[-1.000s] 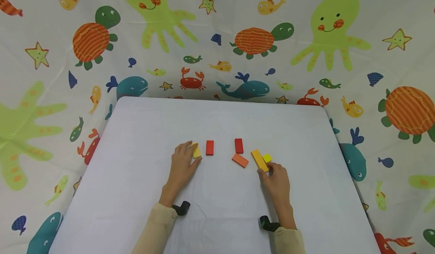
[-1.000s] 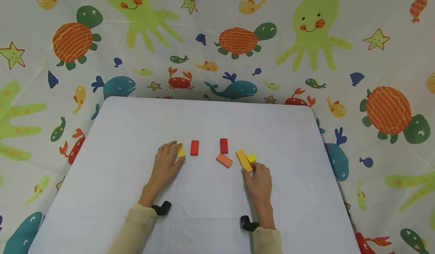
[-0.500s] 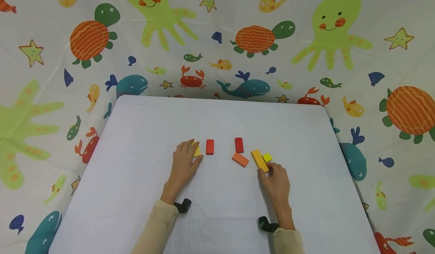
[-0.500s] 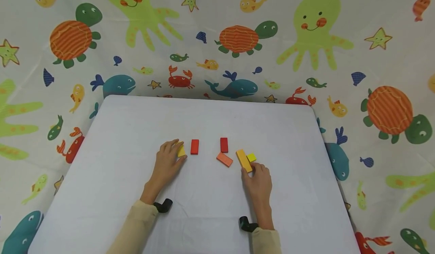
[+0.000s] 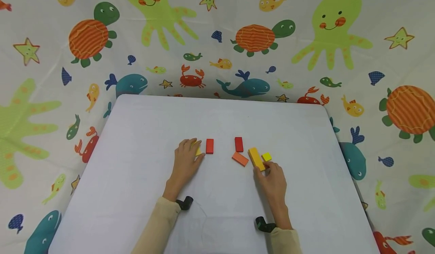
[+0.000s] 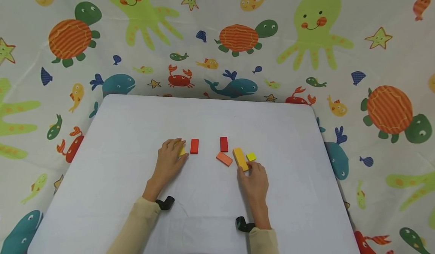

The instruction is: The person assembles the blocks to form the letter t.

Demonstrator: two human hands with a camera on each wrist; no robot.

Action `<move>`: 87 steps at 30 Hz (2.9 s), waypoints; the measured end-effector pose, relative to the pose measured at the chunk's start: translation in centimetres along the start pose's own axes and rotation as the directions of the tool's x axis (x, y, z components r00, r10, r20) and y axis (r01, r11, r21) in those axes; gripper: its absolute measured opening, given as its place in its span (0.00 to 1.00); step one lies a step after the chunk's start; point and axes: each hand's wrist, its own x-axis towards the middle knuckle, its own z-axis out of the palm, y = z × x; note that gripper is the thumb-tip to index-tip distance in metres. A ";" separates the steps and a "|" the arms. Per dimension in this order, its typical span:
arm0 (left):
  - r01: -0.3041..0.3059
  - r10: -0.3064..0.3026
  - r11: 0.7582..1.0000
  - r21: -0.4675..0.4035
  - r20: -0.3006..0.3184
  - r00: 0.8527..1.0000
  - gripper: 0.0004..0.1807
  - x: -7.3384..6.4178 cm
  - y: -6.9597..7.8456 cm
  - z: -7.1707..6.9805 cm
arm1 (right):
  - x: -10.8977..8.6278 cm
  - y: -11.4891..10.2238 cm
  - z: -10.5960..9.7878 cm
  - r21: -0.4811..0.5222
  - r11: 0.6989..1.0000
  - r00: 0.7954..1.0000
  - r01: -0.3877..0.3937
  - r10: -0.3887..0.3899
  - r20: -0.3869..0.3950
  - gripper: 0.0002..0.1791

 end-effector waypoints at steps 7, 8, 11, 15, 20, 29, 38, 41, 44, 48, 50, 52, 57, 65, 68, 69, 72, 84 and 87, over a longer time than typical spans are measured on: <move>-0.021 0.021 1.000 0.006 -0.012 1.000 0.26 0.1 0.4 0.0 | -0.4 -0.9 0.3 0.013 1.000 1.000 0.018 -0.018 -0.021 0.23; -0.026 0.026 1.000 0.007 -0.017 1.000 0.25 0.1 0.4 0.1 | -0.5 -1.0 0.4 0.016 1.000 0.999 0.022 -0.022 -0.024 0.23; -0.034 0.035 0.999 0.023 -0.020 0.999 0.25 0.1 0.6 0.3 | -0.6 -1.5 0.6 0.039 0.999 0.999 0.032 -0.031 -0.022 0.23; -0.036 0.036 0.998 0.049 -0.009 0.999 0.25 0.2 0.7 0.6 | -0.8 -2.2 0.9 0.055 0.997 0.999 0.046 -0.045 -0.013 0.23; -0.042 0.042 0.998 0.055 -0.002 0.999 0.25 0.4 0.8 0.8 | -1.1 -2.8 1.4 0.059 0.996 0.998 0.061 -0.060 -0.020 0.22; -0.040 0.039 0.998 0.058 0.020 0.999 0.24 0.6 1.2 0.9 | -1.5 -4.1 2.0 0.094 0.992 0.996 0.089 -0.087 -0.031 0.20; -0.034 0.033 0.998 0.056 0.019 0.999 0.25 0.6 1.5 0.6 | -1.7 -4.9 2.4 0.078 0.991 0.994 0.111 -0.112 0.000 0.20; -0.037 0.036 0.997 0.064 0.016 0.999 0.25 0.7 1.6 0.5 | -1.8 -5.1 2.7 0.071 0.990 0.992 0.126 -0.126 -0.005 0.20; -0.037 0.036 0.997 0.070 0.017 0.999 0.25 0.7 1.6 0.5 | -1.9 -5.2 3.0 0.059 0.987 0.988 0.152 -0.151 -0.021 0.19; -0.039 0.038 0.997 0.070 0.012 0.999 0.25 0.7 1.5 0.7 | -2.0 -5.4 3.3 0.048 0.980 0.980 0.194 -0.192 -0.047 0.19; -0.036 0.035 0.997 0.070 0.019 0.999 0.26 0.7 1.4 0.7 | -2.1 -5.5 3.4 0.042 0.977 0.977 0.207 -0.205 -0.054 0.20; -0.031 0.029 0.997 0.069 0.029 0.999 0.26 0.8 1.4 0.8 | -2.1 -5.7 3.4 0.034 0.976 0.975 0.216 -0.214 -0.058 0.21; -0.023 0.020 0.997 0.071 0.045 0.999 0.26 0.7 1.3 1.0 | -2.3 -6.1 3.5 0.009 0.973 0.972 0.229 -0.228 -0.057 0.21; -0.017 0.014 0.997 0.071 0.043 0.999 0.26 0.6 1.3 1.2 | -2.9 -6.5 3.7 0.016 0.973 0.973 0.228 -0.228 -0.030 0.18; -0.018 0.015 0.997 0.073 0.037 0.999 0.26 0.5 1.4 1.1 | -3.0 -6.5 3.9 0.012 0.976 0.976 0.215 -0.215 -0.024 0.18; -0.018 0.016 0.997 0.074 0.036 0.999 0.26 0.4 1.4 1.1 | -3.1 -6.5 4.0 0.010 0.977 0.977 0.213 -0.213 -0.025 0.18; -0.022 0.020 0.996 0.084 0.032 0.999 0.26 0.3 1.5 1.0 | -3.3 -6.7 4.2 0.005 0.979 0.979 0.204 -0.204 -0.021 0.18; -0.171 0.184 0.980 0.103 -0.134 0.974 0.17 -0.2 2.2 1.4 | -4.0 -7.7 4.9 -0.036 0.986 0.986 0.161 -0.160 0.037 0.19; -0.211 0.221 0.974 0.079 -0.154 0.963 0.15 -0.5 2.8 1.6 | -4.1 -7.7 5.1 -0.053 0.985 0.985 0.166 -0.163 0.050 0.20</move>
